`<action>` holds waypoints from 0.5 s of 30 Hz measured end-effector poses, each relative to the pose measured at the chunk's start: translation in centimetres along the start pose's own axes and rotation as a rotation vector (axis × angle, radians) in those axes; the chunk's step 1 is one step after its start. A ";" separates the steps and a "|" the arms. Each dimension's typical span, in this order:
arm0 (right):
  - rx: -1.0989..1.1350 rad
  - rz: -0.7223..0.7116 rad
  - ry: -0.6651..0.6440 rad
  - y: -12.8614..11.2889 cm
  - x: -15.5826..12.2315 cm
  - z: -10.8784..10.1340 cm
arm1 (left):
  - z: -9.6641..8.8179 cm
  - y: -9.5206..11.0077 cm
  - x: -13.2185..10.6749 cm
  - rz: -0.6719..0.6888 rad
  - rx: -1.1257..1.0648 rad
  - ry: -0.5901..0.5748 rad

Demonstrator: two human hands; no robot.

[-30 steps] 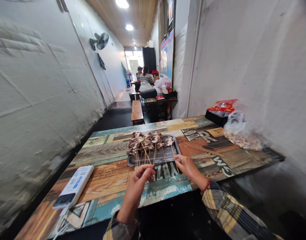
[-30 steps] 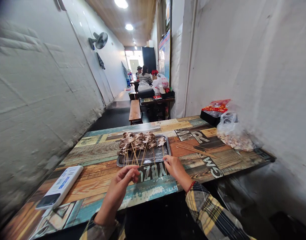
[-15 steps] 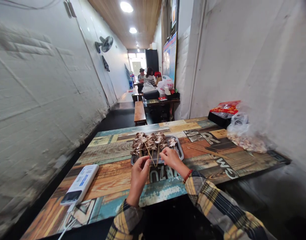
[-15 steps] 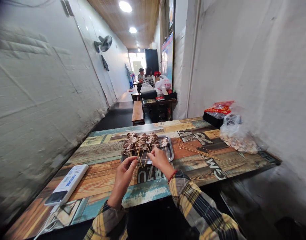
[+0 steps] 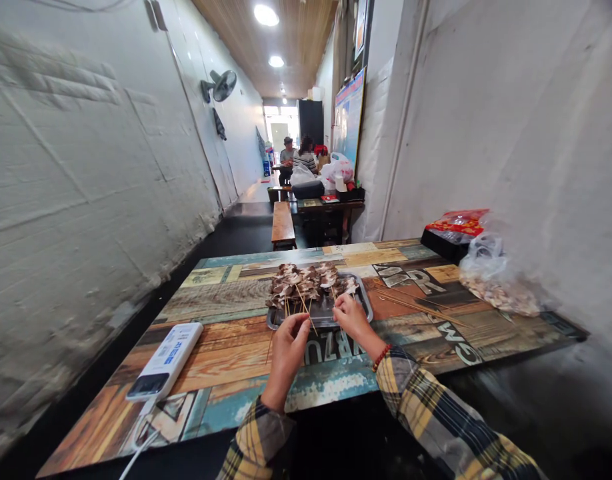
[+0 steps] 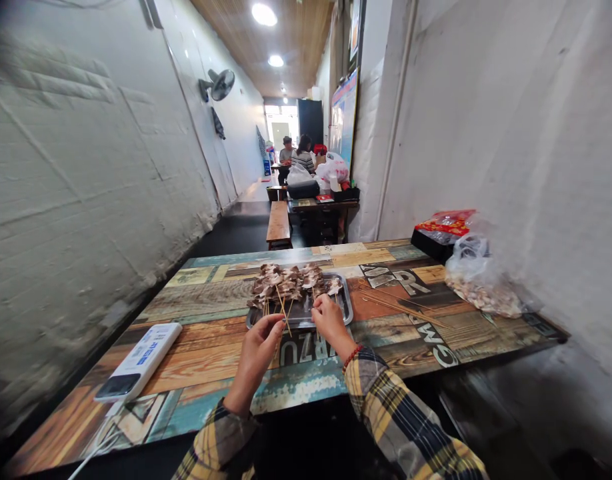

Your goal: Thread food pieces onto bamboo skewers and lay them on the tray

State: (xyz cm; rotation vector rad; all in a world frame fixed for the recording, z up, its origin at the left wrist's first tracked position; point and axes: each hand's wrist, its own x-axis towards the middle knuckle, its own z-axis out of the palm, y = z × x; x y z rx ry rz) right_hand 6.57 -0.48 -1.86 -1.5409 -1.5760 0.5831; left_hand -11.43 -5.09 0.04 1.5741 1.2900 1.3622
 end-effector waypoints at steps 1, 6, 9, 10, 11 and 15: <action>0.002 -0.011 -0.001 0.2 -0.3 -0.5 | 0.0 0.0 0.0 -0.003 0.000 0.002; 0.002 -0.021 -0.026 1.5 -1.6 -2.3 | 0.1 0.1 0.1 -0.004 -0.002 0.008; -0.023 0.001 -0.076 2.4 -2.0 -2.8 | 0.0 0.2 0.1 -0.014 -0.001 0.004; -0.038 0.010 -0.091 2.6 -2.0 -2.9 | 0.0 0.2 0.2 -0.019 0.003 0.001; -0.055 0.016 -0.101 2.8 -2.0 -3.1 | 0.0 0.2 0.2 -0.023 0.007 -0.002; -0.143 0.002 -0.117 3.0 -1.8 -3.7 | -0.3 0.7 0.2 -0.034 -0.002 -0.002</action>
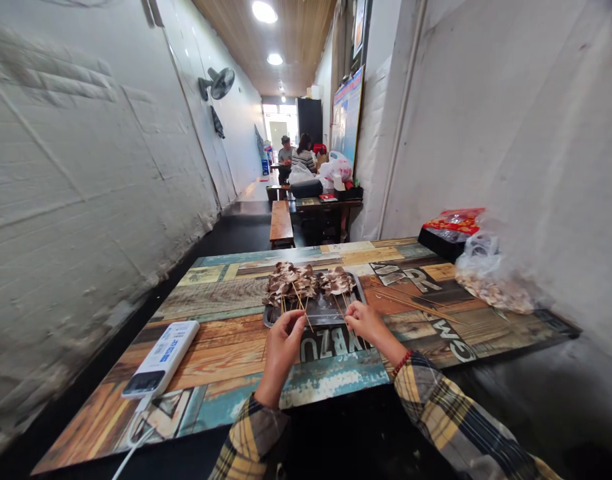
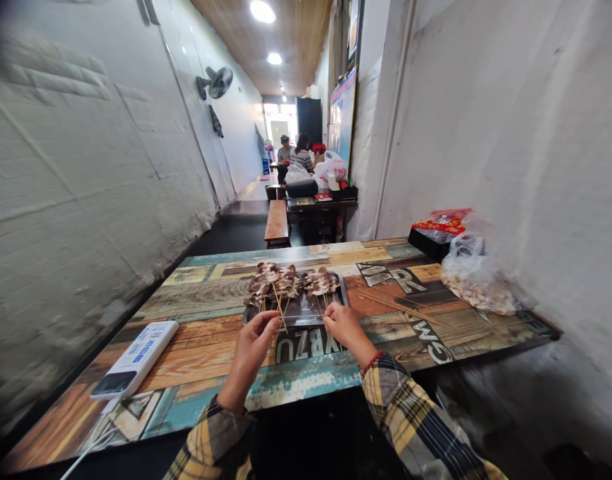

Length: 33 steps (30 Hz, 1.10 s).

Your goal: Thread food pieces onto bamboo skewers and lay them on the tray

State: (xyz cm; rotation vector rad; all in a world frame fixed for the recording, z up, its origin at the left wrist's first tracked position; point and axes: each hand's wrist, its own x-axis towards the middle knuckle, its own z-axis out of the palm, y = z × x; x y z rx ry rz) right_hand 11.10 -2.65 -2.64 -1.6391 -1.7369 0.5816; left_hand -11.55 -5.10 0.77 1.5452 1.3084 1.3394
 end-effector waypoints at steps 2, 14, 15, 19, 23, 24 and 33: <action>-0.054 -0.011 0.003 -0.1 0.1 -0.3 | -0.1 0.3 -0.1 -0.005 -0.014 0.007; -0.476 -0.117 -0.035 -3.3 -1.8 -3.6 | -2.4 -0.2 0.2 0.004 -0.035 0.141; -0.481 -0.145 -0.020 -3.8 -1.7 -3.6 | -2.6 -0.4 0.3 0.004 -0.030 0.152; -0.200 -0.205 -0.028 -6.4 -0.3 -1.5 | -2.7 -1.0 0.6 0.015 -0.002 0.202; 0.116 -0.144 -0.068 -8.6 1.6 2.3 | -2.5 -1.6 0.5 0.018 0.010 0.205; 0.156 -0.133 -0.074 -9.0 2.0 3.2 | -2.5 -1.7 0.5 0.017 0.010 0.199; 0.306 -0.060 -0.001 -9.7 2.3 6.5 | -2.5 -2.2 0.4 0.022 0.030 0.168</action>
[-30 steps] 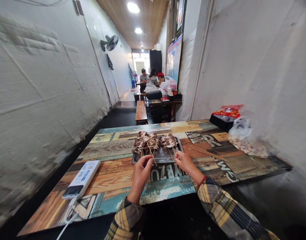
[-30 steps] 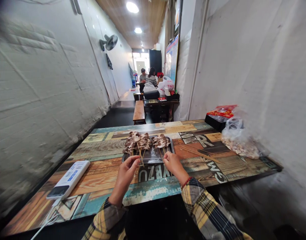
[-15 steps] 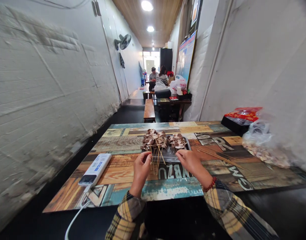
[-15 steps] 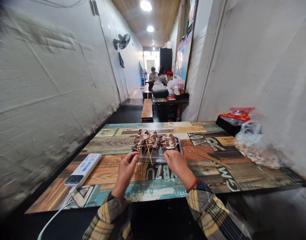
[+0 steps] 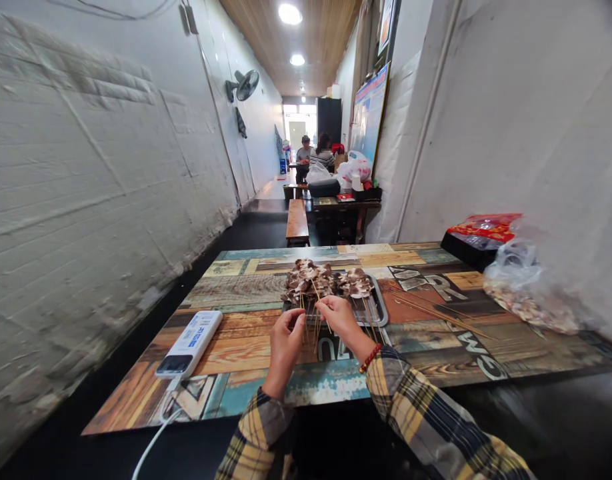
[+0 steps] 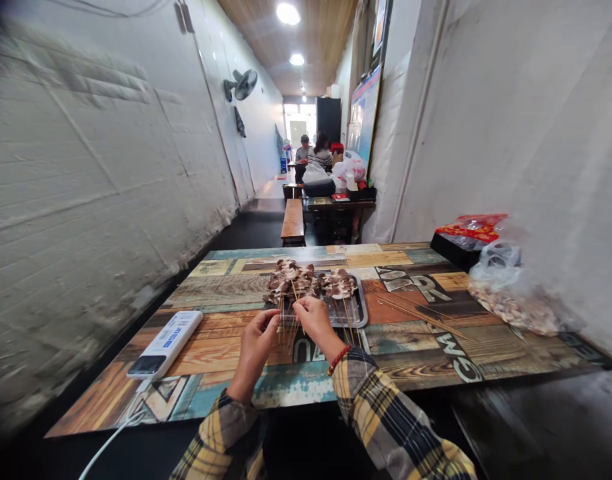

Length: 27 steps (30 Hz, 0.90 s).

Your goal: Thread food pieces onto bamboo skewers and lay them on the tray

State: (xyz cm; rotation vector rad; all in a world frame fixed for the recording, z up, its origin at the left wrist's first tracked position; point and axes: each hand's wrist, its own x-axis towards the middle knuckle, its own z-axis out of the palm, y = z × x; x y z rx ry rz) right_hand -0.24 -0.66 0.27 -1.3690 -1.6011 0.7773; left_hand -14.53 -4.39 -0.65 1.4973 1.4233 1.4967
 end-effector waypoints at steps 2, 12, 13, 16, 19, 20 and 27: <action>0.016 -0.021 0.008 -0.2 -0.7 -0.9 | 0.1 0.0 0.0 0.020 0.008 0.005; -0.054 -0.011 0.112 4.0 -3.5 -7.0 | 0.7 0.3 -0.4 0.195 0.218 -0.033; -0.064 0.013 0.112 4.8 -3.5 -7.2 | 0.7 0.2 -0.4 0.198 0.221 -0.035; -0.111 0.073 0.095 6.4 -3.4 -7.7 | 0.8 0.0 -0.4 0.189 0.214 -0.031; -0.149 0.098 0.063 6.9 -3.1 -7.5 | 0.8 0.0 -0.3 0.174 0.204 -0.025; -0.155 0.101 0.055 6.8 -3.0 -7.4 | 0.8 0.0 -0.3 0.171 0.201 -0.023; -0.175 0.192 -0.041 5.6 -2.1 -5.0 | 0.8 0.3 -0.3 0.153 0.175 -0.016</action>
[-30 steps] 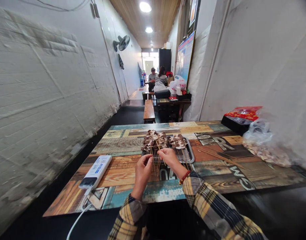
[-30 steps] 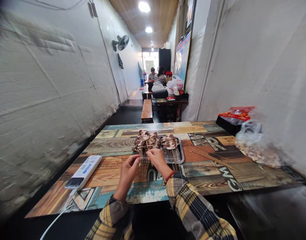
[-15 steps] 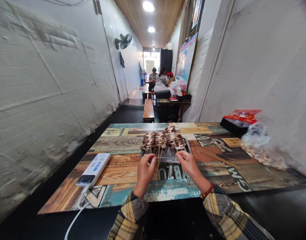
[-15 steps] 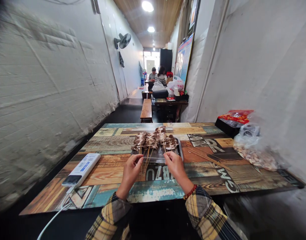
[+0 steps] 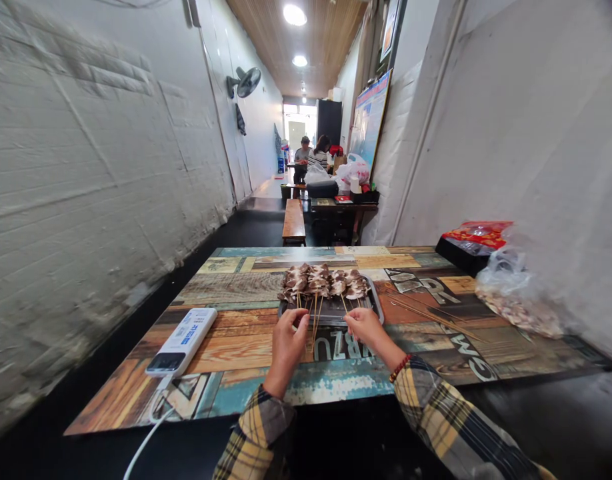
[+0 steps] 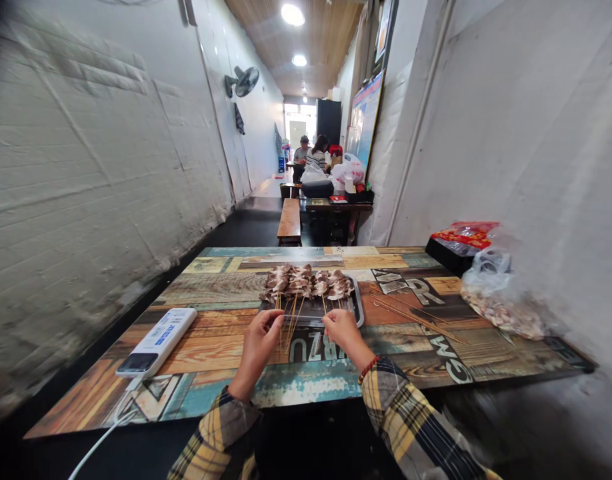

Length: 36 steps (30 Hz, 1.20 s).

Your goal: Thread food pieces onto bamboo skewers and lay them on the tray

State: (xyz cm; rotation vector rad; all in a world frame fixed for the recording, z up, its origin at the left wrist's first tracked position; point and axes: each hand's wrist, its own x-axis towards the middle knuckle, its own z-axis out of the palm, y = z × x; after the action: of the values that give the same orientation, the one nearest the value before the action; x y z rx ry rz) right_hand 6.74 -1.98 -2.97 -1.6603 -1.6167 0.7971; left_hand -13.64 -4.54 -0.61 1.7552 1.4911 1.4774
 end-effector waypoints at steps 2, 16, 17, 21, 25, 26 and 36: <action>-0.012 0.013 -0.045 -0.5 0.0 0.4 | 0.0 0.0 0.0 -0.006 -0.005 0.000; -0.248 -0.275 -0.014 -5.5 -1.2 0.7 | -0.5 -2.3 0.1 -0.030 -0.011 0.049; -0.221 -0.238 -0.009 -5.8 -0.9 1.6 | -0.5 -2.5 0.1 -0.025 0.010 0.043; -0.160 -0.145 0.042 -6.1 0.8 4.1 | -0.4 -3.0 0.1 -0.009 0.104 0.031; -0.093 -0.098 0.049 -5.8 2.0 5.1 | -0.3 -3.1 0.2 -0.010 0.149 0.007; -0.070 -0.086 0.046 -5.8 2.1 5.2 | -0.2 -3.2 0.2 -0.012 0.149 -0.002; 0.120 -0.066 0.068 -4.3 0.4 2.2 | 0.0 -3.0 -0.1 -0.054 0.116 -0.036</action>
State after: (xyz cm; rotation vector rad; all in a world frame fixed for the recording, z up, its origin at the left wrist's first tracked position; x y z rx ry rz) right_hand 2.47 -1.50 -0.69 -1.5257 -1.5384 0.7806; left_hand -14.99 -3.62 -3.07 1.7826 1.6224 1.3501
